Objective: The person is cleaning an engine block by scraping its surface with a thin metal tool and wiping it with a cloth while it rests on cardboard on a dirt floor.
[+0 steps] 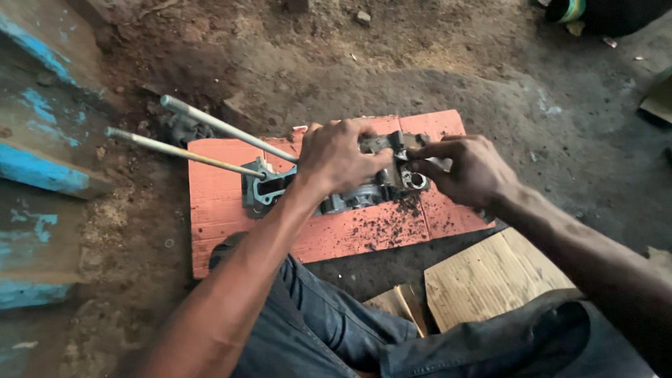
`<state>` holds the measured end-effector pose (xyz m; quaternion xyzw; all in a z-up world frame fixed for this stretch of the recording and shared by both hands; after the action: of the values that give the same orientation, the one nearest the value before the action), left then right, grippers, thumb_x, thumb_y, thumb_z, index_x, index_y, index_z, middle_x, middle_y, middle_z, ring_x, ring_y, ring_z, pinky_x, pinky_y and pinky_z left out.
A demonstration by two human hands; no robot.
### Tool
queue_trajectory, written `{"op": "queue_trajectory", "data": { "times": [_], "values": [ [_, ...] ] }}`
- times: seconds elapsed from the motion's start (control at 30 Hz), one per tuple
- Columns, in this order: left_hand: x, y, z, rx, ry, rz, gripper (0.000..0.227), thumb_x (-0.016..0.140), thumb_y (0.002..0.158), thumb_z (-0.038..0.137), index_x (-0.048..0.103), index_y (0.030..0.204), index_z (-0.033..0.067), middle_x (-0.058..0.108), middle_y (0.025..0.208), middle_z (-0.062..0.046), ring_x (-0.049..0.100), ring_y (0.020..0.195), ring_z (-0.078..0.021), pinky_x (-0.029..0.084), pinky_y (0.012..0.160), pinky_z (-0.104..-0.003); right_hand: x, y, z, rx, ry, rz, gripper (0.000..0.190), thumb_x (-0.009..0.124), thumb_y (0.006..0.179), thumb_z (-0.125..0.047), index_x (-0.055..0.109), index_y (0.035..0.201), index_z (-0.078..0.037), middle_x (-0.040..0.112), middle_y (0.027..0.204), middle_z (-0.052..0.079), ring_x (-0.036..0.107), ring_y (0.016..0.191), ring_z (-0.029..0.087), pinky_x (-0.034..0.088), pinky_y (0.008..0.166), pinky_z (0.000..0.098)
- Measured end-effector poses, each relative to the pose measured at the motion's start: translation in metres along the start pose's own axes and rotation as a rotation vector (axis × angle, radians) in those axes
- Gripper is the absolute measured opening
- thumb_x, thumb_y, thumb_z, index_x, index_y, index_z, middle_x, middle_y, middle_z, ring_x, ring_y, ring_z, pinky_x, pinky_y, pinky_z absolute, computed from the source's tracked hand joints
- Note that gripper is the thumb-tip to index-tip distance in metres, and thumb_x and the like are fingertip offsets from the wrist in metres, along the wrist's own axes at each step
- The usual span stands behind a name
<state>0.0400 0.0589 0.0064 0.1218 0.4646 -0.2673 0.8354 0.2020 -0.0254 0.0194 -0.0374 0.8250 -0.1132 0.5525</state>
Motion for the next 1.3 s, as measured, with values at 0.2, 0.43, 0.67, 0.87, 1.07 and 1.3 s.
{"op": "queue_trajectory", "data": {
  "times": [0.2, 0.43, 0.67, 0.87, 1.07, 1.3],
  "values": [
    [0.001, 0.002, -0.001, 0.034, 0.016, 0.033, 0.051, 0.069, 0.073, 0.057, 0.079, 0.106, 0.0188, 0.078, 0.091, -0.012, 0.075, 0.089, -0.0319, 0.055, 0.086, -0.047, -0.018, 0.009, -0.011, -0.101, -0.427, -0.072, 0.034, 0.069, 0.084, -0.031, 0.076, 0.117, -0.035, 0.073, 0.103, 0.003, 0.071, 0.089, 0.029, 0.058, 0.074, 0.0432],
    [0.000, 0.012, -0.009, 0.135, -0.005, 0.033, 0.053, 0.067, 0.075, 0.055, 0.079, 0.110, 0.0162, 0.078, 0.095, -0.015, 0.076, 0.088, -0.0340, 0.057, 0.084, -0.048, -0.009, 0.006, -0.003, -0.154, 0.098, 0.115, 0.031, 0.070, 0.088, -0.035, 0.077, 0.119, -0.033, 0.077, 0.098, 0.008, 0.078, 0.075, 0.026, 0.062, 0.076, 0.0369],
    [0.010, 0.014, -0.017, 0.000, -0.032, -0.179, 0.059, 0.057, 0.076, 0.060, 0.075, 0.117, 0.0216, 0.074, 0.065, -0.012, 0.075, 0.065, -0.0289, 0.058, 0.071, -0.047, -0.011, 0.022, 0.018, -0.085, -0.071, 0.013, 0.032, 0.074, 0.084, -0.042, 0.077, 0.115, -0.036, 0.078, 0.088, 0.010, 0.076, 0.080, 0.028, 0.059, 0.079, 0.0404],
    [0.008, 0.010, 0.002, 0.232, -0.012, -0.058, 0.074, 0.072, 0.059, 0.064, 0.074, 0.112, 0.0116, 0.078, 0.088, -0.009, 0.075, 0.080, -0.0260, 0.052, 0.084, -0.052, -0.011, 0.031, 0.026, -0.232, -0.160, -0.027, 0.030, 0.072, 0.082, -0.035, 0.079, 0.111, -0.033, 0.079, 0.093, 0.007, 0.075, 0.081, 0.028, 0.059, 0.076, 0.0409],
    [0.007, 0.013, 0.007, 0.210, 0.060, -0.012, 0.076, 0.077, 0.055, 0.063, 0.075, 0.115, 0.0153, 0.080, 0.099, -0.012, 0.073, 0.094, -0.0309, 0.045, 0.096, -0.053, 0.007, 0.018, 0.027, -0.514, 0.262, 0.254, 0.025, 0.070, 0.090, -0.022, 0.079, 0.114, -0.021, 0.079, 0.097, 0.009, 0.074, 0.078, 0.023, 0.059, 0.074, 0.0367],
    [0.009, 0.009, 0.013, 0.162, 0.042, -0.030, 0.076, 0.078, 0.055, 0.062, 0.074, 0.116, 0.0181, 0.079, 0.102, -0.011, 0.073, 0.100, -0.0309, 0.040, 0.102, -0.049, 0.001, 0.025, 0.051, -0.299, 0.333, 0.165, 0.029, 0.078, 0.088, -0.028, 0.078, 0.114, -0.016, 0.075, 0.078, 0.012, 0.069, 0.065, 0.020, 0.056, 0.064, 0.0354]
  ]
}}
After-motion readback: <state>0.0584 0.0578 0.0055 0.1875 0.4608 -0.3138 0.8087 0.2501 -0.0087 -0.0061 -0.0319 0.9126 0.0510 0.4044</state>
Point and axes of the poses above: each hand's wrist, its own y-axis towards the middle knuckle, its own x-axis out of the palm, z = x × y, the point moved 7 cm from there along y, towards the middle knuckle
